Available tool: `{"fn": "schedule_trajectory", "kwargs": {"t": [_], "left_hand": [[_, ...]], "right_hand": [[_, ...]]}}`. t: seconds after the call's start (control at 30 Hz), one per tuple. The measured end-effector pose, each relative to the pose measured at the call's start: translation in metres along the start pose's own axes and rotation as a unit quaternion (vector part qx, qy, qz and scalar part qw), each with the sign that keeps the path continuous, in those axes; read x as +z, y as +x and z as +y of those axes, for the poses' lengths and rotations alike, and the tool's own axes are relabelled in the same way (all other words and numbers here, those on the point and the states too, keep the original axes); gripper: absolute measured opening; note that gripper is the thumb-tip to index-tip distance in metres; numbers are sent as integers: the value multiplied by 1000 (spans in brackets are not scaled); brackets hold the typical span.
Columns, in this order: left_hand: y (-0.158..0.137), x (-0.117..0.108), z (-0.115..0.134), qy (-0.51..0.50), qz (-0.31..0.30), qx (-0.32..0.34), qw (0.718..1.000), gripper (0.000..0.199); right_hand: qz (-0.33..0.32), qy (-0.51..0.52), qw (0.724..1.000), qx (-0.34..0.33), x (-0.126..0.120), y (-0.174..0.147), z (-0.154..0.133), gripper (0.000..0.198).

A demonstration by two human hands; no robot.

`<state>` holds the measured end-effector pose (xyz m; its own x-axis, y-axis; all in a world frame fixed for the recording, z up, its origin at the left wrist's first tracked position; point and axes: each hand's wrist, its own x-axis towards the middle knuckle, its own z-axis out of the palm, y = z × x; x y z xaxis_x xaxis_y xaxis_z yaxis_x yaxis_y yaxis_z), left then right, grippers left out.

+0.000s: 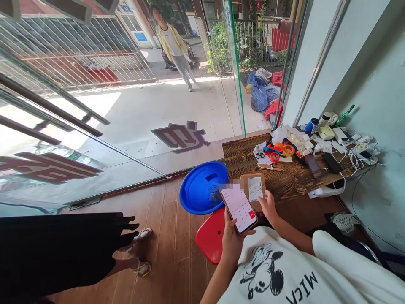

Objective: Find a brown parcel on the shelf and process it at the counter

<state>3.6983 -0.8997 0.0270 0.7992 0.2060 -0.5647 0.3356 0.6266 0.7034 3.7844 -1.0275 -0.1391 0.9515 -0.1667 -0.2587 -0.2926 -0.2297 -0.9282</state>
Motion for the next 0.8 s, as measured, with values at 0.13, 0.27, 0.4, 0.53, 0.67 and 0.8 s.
{"fn": "schedule_trajectory", "kwargs": {"t": [0.13,0.27,0.4,0.53,0.67,0.8], "left_hand": [[7,-11,-7,-15,15,36,999,110],[12,-20,-14,-28,0,56,998,105],[4,-15,-8,-19,15,39,999,112],[-5,-6,1,-21,33,34,999,115],[-4,-5,2,-19,32,32,999,118],[2,-15,-4,-33,25,27,999,116]], "right_hand": [[12,-93,995,37,-3,10,30,81],[-12,-150,987,55,-1,9,44,80],[-29,-169,983,60,1,10,51,81],[-31,-158,984,69,-2,12,56,82],[-19,-105,989,105,-5,13,66,85],[-21,23,986,166,2,6,81,69]]}}
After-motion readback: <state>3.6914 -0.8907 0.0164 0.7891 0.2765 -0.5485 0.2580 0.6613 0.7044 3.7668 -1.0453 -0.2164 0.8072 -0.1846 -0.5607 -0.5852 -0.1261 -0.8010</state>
